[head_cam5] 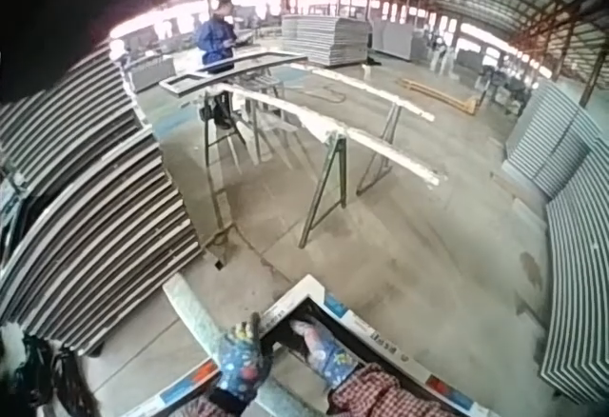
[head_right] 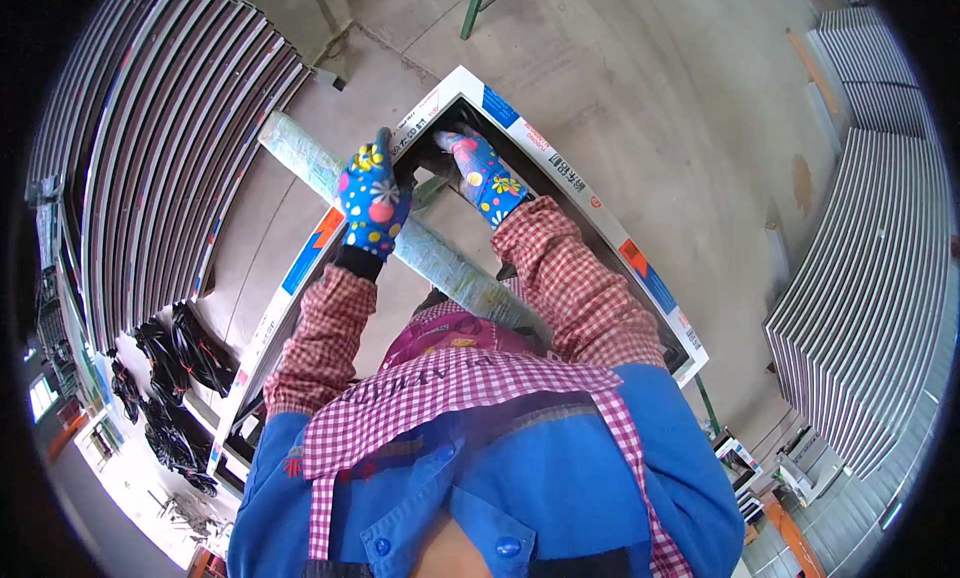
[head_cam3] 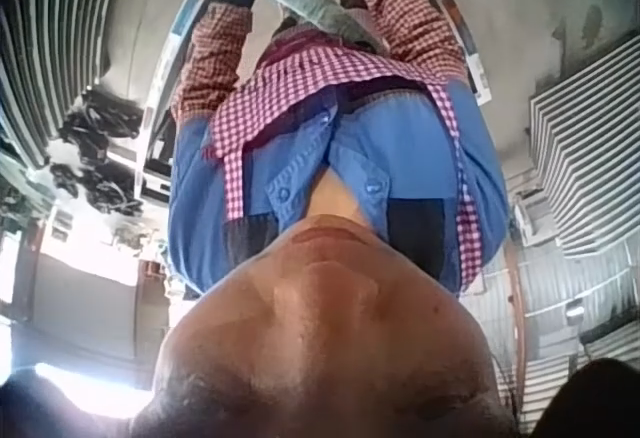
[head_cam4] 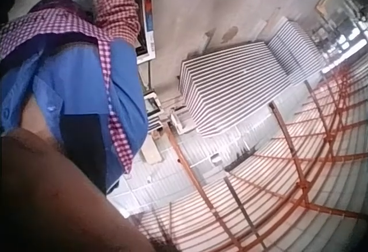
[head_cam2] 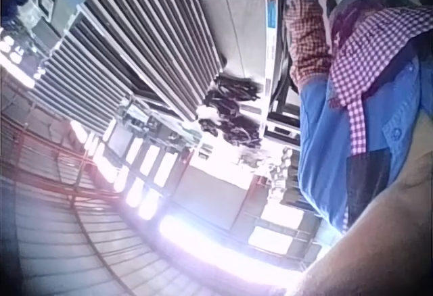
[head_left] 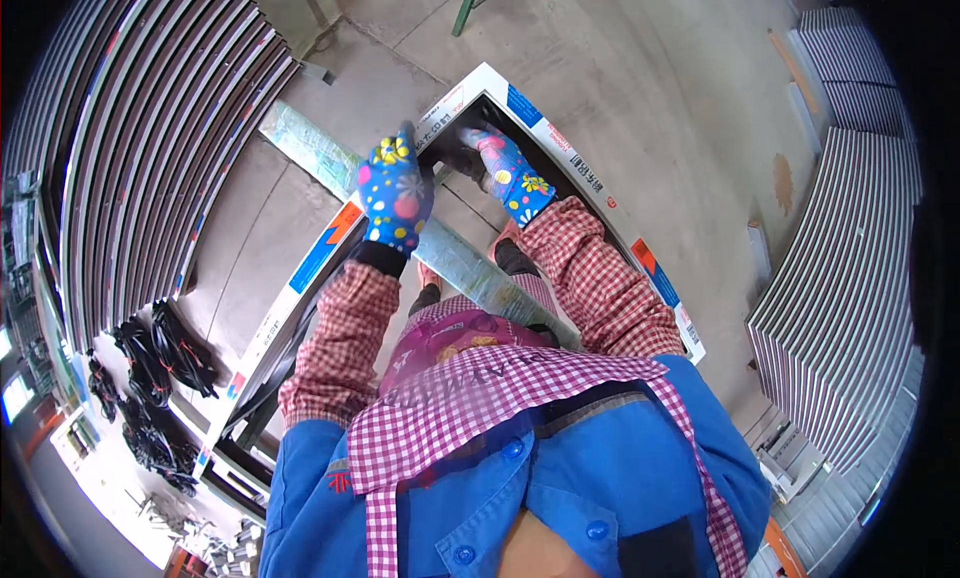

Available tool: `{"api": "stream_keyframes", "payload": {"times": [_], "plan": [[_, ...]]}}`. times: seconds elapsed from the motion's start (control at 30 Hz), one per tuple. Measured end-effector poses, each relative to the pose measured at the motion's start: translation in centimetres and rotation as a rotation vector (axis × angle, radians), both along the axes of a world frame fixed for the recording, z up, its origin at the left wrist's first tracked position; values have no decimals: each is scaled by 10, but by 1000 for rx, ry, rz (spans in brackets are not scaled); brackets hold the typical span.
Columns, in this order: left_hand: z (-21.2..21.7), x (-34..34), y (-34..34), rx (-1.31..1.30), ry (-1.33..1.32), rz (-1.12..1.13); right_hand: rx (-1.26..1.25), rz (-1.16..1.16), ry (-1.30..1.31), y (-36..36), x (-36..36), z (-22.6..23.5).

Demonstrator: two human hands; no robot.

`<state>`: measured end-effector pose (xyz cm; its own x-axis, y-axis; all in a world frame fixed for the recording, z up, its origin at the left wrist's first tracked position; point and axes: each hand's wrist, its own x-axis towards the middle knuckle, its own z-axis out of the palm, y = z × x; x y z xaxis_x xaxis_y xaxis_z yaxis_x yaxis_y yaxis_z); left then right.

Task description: Assembling aluminum window or door frames by joining metal sections and inserting rubber seals.

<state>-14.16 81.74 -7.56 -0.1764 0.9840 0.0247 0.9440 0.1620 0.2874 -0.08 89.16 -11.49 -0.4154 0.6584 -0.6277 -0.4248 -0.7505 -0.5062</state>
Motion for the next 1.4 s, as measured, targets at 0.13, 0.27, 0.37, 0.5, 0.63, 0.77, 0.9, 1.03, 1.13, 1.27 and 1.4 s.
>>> {"api": "stream_keyframes", "payload": {"times": [0.13, 0.27, 0.37, 0.5, 0.63, 0.77, 0.9, 1.03, 1.13, 1.27, 1.4], "plan": [[-13, 5, 16, 105, 106, -49, 107, 102, 18, -1, 0, 12], [-11, 15, 22, 152, 124, -21, 245, 130, -252, 11, 5, -25], [-14, 15, 23, 123, 151, -3, 312, 128, -386, 9, -5, -29], [-13, 16, 23, 139, 146, 22, 261, 46, -297, 7, -7, -25], [-12, 27, 29, 110, 167, 25, 467, 131, -512, 21, 12, -51], [-15, 20, 24, 107, 118, 106, 958, 769, -1018, 26, 15, 37], [-21, 20, 25, 138, 113, 118, 2125, 633, -1314, 50, 10, 58], [-27, 27, 29, 155, 165, 154, 2271, 854, -1374, 65, 3, 33], [-28, 27, 29, 154, 186, 195, 2219, 989, -1358, 69, -4, 35], [-27, 26, 28, 203, 156, 206, 2309, 924, -1289, 74, -6, 37], [-18, 28, 31, 170, 135, 224, 2278, 996, -1311, 76, -8, 37]]}}
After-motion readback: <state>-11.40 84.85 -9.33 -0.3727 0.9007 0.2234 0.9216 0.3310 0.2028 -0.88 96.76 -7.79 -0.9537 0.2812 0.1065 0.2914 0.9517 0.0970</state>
